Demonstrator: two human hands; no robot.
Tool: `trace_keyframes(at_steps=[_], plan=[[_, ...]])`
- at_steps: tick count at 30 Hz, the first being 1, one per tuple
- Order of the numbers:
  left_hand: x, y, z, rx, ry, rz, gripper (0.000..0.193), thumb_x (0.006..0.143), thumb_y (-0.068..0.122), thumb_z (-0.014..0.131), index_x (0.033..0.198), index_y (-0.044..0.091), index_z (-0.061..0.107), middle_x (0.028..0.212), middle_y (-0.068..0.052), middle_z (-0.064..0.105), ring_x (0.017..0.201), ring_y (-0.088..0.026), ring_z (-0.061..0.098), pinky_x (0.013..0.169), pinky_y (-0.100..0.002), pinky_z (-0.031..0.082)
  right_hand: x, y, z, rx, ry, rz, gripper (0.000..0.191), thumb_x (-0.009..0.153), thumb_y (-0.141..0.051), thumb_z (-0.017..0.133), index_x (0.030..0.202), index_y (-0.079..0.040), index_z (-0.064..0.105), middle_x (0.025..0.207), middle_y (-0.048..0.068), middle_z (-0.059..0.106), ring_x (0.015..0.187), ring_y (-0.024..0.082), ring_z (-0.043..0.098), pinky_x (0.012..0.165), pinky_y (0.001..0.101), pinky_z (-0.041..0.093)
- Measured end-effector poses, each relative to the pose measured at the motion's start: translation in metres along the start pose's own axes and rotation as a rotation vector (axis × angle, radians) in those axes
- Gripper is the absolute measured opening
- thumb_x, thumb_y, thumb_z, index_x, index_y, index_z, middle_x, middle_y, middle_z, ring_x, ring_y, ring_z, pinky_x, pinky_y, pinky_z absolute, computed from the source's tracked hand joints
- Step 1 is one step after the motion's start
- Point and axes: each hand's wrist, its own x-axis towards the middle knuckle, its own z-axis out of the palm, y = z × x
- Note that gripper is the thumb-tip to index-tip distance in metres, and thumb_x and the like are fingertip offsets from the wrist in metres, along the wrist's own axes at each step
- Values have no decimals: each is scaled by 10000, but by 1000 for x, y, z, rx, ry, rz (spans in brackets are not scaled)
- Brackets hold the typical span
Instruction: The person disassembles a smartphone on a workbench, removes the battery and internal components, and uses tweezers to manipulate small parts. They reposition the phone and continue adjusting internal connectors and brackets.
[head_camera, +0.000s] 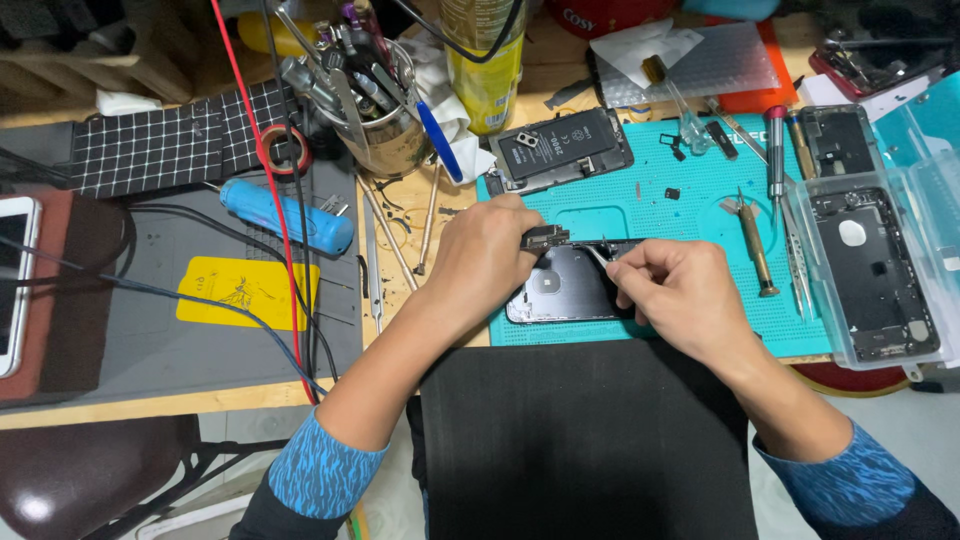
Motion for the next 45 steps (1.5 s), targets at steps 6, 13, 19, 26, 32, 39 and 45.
trace_keyframes(at_steps=[6,13,19,26,32,39,45], plan=[[2,4,2,-7,-15,14,193,712,52,764,904,50,785,883,-141,685,838,-375,684,736,-486,530,0,3,0,13,-2,-9,198,920,-157,695,833,6,765,619,46,706,480,81,592,442,254,464],[7,8,9,36,-36,92,244,662,85,809,901,49,777,861,-132,651,848,-357,681,722,-473,538,0,3,1,16,5,-12,198,918,-159,698,828,5,763,619,43,704,483,79,586,444,256,461],[9,5,14,30,-31,91,280,655,106,838,921,45,778,877,-141,656,849,-365,677,721,-476,532,0,4,0,21,1,-3,201,915,-166,702,826,5,761,620,42,703,480,77,586,442,254,459],[11,3,14,-4,-61,48,220,690,110,816,900,53,784,881,-144,671,865,-368,682,753,-481,531,0,4,0,29,6,-26,203,920,-162,698,827,7,761,622,45,702,481,77,583,442,254,454],[11,3,13,-6,-68,39,191,694,108,811,876,59,781,873,-134,672,856,-361,684,744,-477,531,0,3,0,-8,9,-17,198,918,-158,691,832,5,765,623,45,711,480,82,599,440,253,459],[8,7,15,4,-5,109,259,650,121,823,892,56,762,857,-120,661,827,-359,677,702,-472,531,0,4,1,3,14,-20,204,920,-163,693,825,5,760,626,43,709,482,79,600,441,253,461],[9,12,15,30,8,164,172,680,84,804,806,41,694,830,-122,614,784,-370,658,662,-488,514,-1,1,0,10,20,-20,206,920,-170,698,825,2,762,620,41,708,483,80,594,442,256,461]])
